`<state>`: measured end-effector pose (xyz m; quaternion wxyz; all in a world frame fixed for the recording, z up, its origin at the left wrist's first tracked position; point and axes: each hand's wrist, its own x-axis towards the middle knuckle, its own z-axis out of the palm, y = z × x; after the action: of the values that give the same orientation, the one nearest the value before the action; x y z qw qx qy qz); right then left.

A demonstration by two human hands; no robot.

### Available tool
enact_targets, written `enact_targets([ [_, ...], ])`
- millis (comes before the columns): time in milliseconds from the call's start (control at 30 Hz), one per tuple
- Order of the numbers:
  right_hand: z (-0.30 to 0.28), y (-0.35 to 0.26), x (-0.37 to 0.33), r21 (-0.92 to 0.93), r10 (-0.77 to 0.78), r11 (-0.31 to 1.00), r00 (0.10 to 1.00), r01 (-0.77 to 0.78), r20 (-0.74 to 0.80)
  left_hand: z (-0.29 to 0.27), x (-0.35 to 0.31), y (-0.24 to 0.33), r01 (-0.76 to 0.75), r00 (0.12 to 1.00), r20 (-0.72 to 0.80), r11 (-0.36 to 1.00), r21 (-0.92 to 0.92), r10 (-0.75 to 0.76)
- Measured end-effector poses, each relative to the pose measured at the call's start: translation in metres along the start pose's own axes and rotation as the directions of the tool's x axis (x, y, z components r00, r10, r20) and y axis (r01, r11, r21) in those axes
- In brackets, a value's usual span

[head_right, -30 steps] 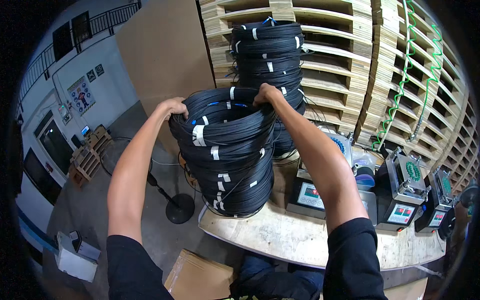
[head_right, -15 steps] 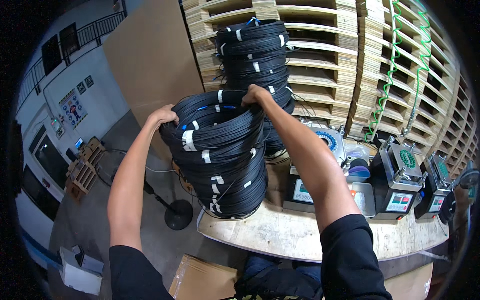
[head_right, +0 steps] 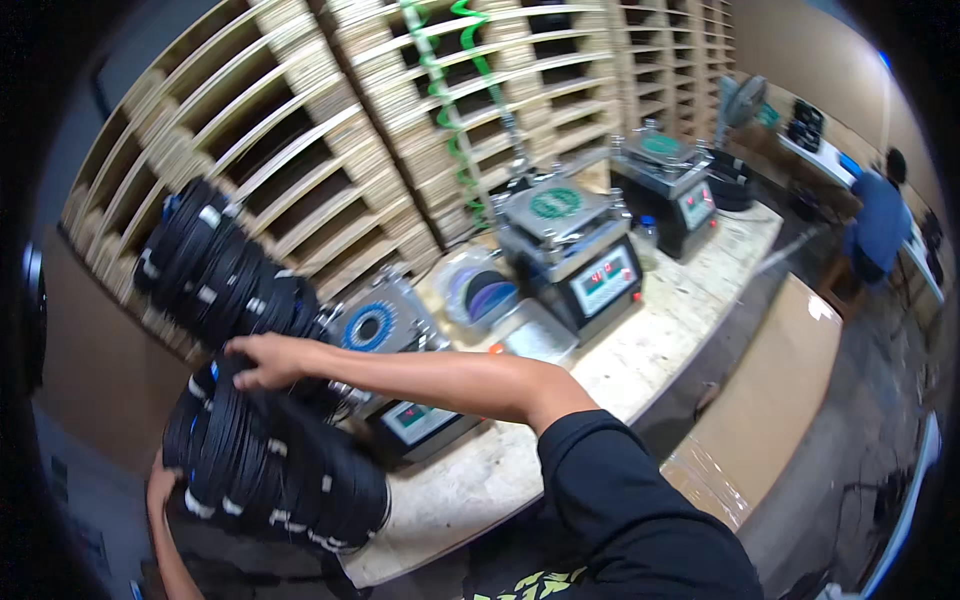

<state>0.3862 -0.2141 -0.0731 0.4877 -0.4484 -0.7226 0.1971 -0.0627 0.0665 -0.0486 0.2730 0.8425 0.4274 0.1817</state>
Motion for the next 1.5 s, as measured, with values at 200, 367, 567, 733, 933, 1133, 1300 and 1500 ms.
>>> enact_targets([
  [200, -0.155, -0.051, -0.160, -0.211, 0.274, 0.943, 0.960, -0.256, 0.058, -0.003, 0.011, 0.112, -0.028, 0.994, 0.089, 0.626, 0.779, -0.066],
  [367, -0.253, -0.062, -0.314, 0.056, 0.579, 0.800, 0.745, -0.597, -0.329, -0.007, 0.059, 0.241, 0.041, 0.995, -0.027, 0.154, 0.987, -0.092],
  [567, -0.329, -0.095, -0.492, 0.473, 0.759, 0.527, 0.140, -0.706, -0.636, 0.129, 0.061, 0.513, -0.629, 0.770, 0.331, 0.737, 0.248, 0.545],
  [733, -0.410, -0.077, -0.660, 0.627, 0.667, 0.347, -0.287, -0.697, -0.688, 0.298, 0.037, 0.687, -0.789, 0.483, 0.492, 0.604, -0.115, 0.724],
  [933, -0.586, 0.009, -0.828, 0.516, 0.491, 0.246, -0.353, -0.821, -0.796, 0.474, 0.031, 0.837, -0.918, 0.089, 0.592, 0.297, -0.263, 0.801],
  [1133, -0.772, 0.135, -0.947, 0.167, 0.270, 0.107, -0.133, -0.980, -0.953, 0.607, 0.047, 0.947, -0.766, 0.105, 0.720, 0.518, -0.381, 0.686],
  [1300, -0.866, 0.208, -0.959, 0.135, 0.210, -0.024, -0.137, -0.990, -0.968, 0.655, 0.052, 0.973, -0.654, 0.254, 0.794, 0.703, -0.279, 0.552],
  [1500, -0.916, 0.250, -0.989, 0.244, 0.422, -0.198, -0.307, -0.949, -0.853, 0.692, 0.025, 0.970, -0.497, 0.432, 0.770, 0.836, -0.232, 0.470],
])
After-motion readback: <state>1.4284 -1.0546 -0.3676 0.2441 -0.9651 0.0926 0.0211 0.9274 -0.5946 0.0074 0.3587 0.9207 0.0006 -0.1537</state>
